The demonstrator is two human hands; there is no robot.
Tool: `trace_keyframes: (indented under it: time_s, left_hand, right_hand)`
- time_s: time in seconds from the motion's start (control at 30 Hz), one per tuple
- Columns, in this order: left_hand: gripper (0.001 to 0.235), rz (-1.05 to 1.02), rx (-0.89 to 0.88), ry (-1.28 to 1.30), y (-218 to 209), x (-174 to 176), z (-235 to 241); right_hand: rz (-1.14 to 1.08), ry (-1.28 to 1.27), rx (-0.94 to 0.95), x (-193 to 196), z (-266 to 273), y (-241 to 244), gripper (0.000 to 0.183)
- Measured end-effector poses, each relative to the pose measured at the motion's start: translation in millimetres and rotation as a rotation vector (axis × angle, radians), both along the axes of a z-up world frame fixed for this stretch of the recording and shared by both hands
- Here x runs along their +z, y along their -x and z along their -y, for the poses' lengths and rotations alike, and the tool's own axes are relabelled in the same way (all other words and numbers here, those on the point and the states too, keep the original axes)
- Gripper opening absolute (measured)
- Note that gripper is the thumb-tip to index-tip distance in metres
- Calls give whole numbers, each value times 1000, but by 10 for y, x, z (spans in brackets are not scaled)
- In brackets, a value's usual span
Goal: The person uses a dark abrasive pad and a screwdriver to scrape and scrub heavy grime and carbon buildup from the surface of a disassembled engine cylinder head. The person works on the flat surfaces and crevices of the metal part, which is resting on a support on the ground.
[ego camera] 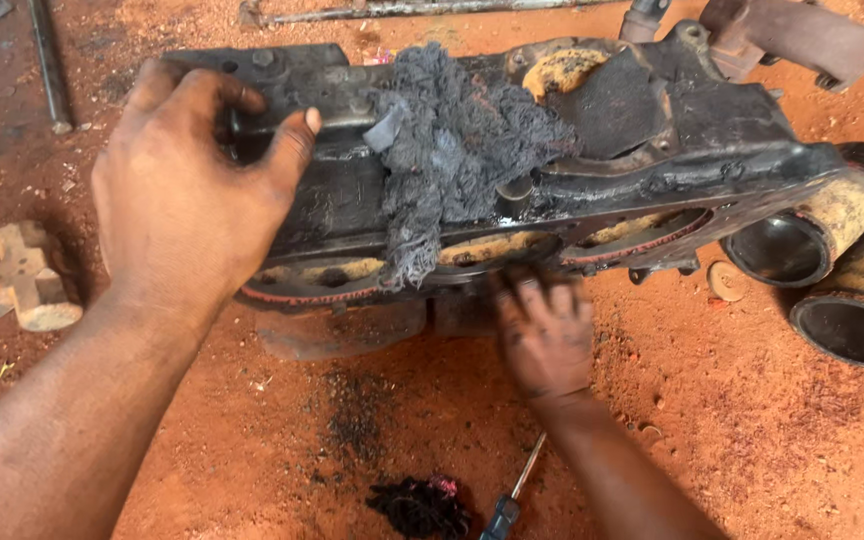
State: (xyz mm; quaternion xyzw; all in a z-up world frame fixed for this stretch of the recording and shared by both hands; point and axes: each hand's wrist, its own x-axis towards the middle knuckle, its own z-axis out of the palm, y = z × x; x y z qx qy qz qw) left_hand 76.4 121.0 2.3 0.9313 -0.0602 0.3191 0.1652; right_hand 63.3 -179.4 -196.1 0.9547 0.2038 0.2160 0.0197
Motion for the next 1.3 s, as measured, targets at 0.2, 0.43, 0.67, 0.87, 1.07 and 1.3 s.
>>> trace_keyframes:
  time_s: [0.2,0.43,0.67,0.87,1.07,1.3]
  left_hand:
    - [36,-83,87,39,-4,158,124]
    - [34,-79,82,-53,0,118,49]
    - [45,-76,67,21,-74,133,62]
    - [50,-236,198,89,-28,201,203]
    - [49,-107,69,25,24,126,119]
    - [46,-25,24,-12,12,83,87]
  right_hand:
    - [46,-371,-132,-333,-680,112,23]
    - [72,-4,178,154,99,-53,43]
    - [-284,-372,-134,-279,-477,116,35]
    - [-469,-1723,-396,497,-1457,347,22]
    - [-385,-1201,-227,274,-1157,356,24]
    - [-212,-343,-193,-3,-750,103,27]
